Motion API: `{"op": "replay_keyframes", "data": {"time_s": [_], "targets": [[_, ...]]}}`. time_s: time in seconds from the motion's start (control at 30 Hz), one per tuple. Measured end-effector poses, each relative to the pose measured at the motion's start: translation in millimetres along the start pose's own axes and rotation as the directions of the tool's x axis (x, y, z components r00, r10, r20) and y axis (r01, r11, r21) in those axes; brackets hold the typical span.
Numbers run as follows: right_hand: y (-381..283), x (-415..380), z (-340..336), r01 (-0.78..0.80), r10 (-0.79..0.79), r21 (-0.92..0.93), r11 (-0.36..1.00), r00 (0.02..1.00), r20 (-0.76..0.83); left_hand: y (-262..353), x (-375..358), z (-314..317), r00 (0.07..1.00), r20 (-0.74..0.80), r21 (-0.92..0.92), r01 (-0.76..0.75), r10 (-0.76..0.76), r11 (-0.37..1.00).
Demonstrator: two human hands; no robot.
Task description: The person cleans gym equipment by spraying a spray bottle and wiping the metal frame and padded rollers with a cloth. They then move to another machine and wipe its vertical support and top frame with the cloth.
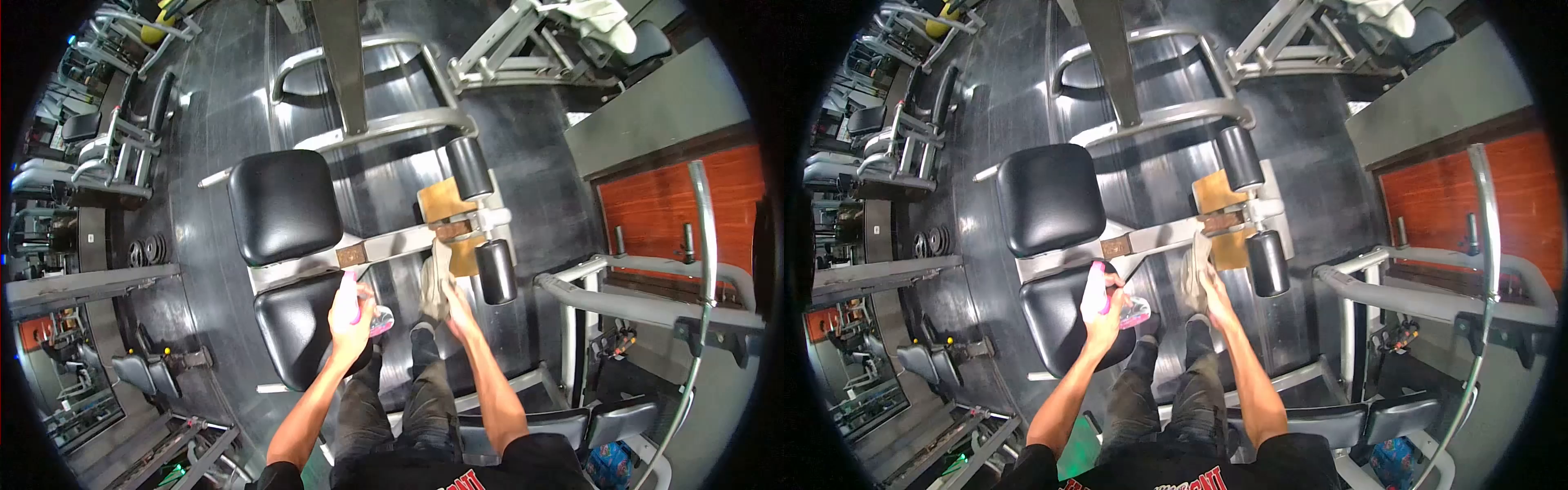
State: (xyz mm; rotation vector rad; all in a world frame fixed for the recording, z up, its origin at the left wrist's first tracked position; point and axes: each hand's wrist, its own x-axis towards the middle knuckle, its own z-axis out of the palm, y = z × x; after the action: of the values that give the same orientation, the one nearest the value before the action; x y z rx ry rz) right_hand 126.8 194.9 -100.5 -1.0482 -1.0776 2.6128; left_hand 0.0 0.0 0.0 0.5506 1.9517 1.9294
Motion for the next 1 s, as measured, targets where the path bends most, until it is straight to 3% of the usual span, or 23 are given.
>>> {"op": "replay_keyframes", "data": {"time_s": [0.03, 0.07, 0.1, 0.17, 0.23, 0.27, 0.33, 0.43, 0.57, 0.67, 0.7, 0.77, 0.9, 1.0], "targets": [[0, -11, 13, -0.052, 0.051, -0.066, 0.996, 0.998, -0.025, 20, -7, -6, 0.998, 0.001, 0.016, 0.068, -0.068, 0.998], [5, -21, 26, 0.019, -0.025, -0.155, 0.988, 0.999, -0.034, 45, -9, -12, 0.986, 0.008, 0.047, 0.166, -0.166, 0.985], [-18, 112, -16, 0.135, -0.13, -0.231, 0.964, 0.991, 0.039, -52, 78, 23, 0.996, 0.061, 0.045, 0.064, -0.067, 0.997], [20, 130, -9, 0.169, -0.22, -0.524, 0.835, 0.975, -0.036, -52, 82, 9, 0.981, 0.137, 0.003, 0.137, -0.136, 0.991], [42, 142, 8, 0.246, -0.283, -0.641, 0.727, 0.958, 0.047, -47, 94, 2, 0.978, 0.144, -0.022, 0.156, -0.151, 0.988], [46, 149, 20, 0.388, -0.42, -0.697, 0.603, 0.897, 0.135, -47, 102, 0, 0.97, 0.176, -0.076, 0.182, -0.166, 0.98], [60, 159, 40, 0.509, -0.511, -0.789, 0.343, 0.806, 0.298, -54, 112, -2, 0.972, 0.191, -0.143, 0.168, -0.139, 0.975], [86, 156, 57, 0.512, -0.436, -0.858, -0.039, 0.764, 0.476, -57, 102, -7, 0.97, 0.187, -0.081, 0.174, -0.157, 0.981], [90, 172, 34, 0.48, -0.407, -0.872, -0.095, 0.78, 0.474, -57, 102, -12, 0.972, 0.216, -0.114, 0.117, -0.09, 0.987], [76, 193, 2, 0.337, -0.541, -0.941, 0.005, 0.793, 0.281, -56, 107, -12, 0.984, 0.126, -0.154, 0.147, -0.128, 0.977], [75, 198, -1, 0.272, -0.606, -0.957, 0.102, 0.78, 0.157, -58, 108, -12, 0.983, 0.13, -0.157, 0.149, -0.13, 0.976], [84, 195, 5, 0.276, -0.647, -0.951, 0.142, 0.753, 0.123, -61, 112, -15, 0.986, 0.107, -0.196, 0.149, -0.13, 0.969], [91, 158, 67, 0.453, -0.496, -0.887, 0.089, 0.792, 0.355, -58, 121, -20, 0.992, 0.078, -0.181, 0.113, -0.101, 0.977], [81, 152, 64, 0.523, -0.376, -0.849, 0.076, 0.803, 0.461, -57, 122, -22, 0.991, 0.032, -0.168, 0.133, -0.13, 0.977]]}}
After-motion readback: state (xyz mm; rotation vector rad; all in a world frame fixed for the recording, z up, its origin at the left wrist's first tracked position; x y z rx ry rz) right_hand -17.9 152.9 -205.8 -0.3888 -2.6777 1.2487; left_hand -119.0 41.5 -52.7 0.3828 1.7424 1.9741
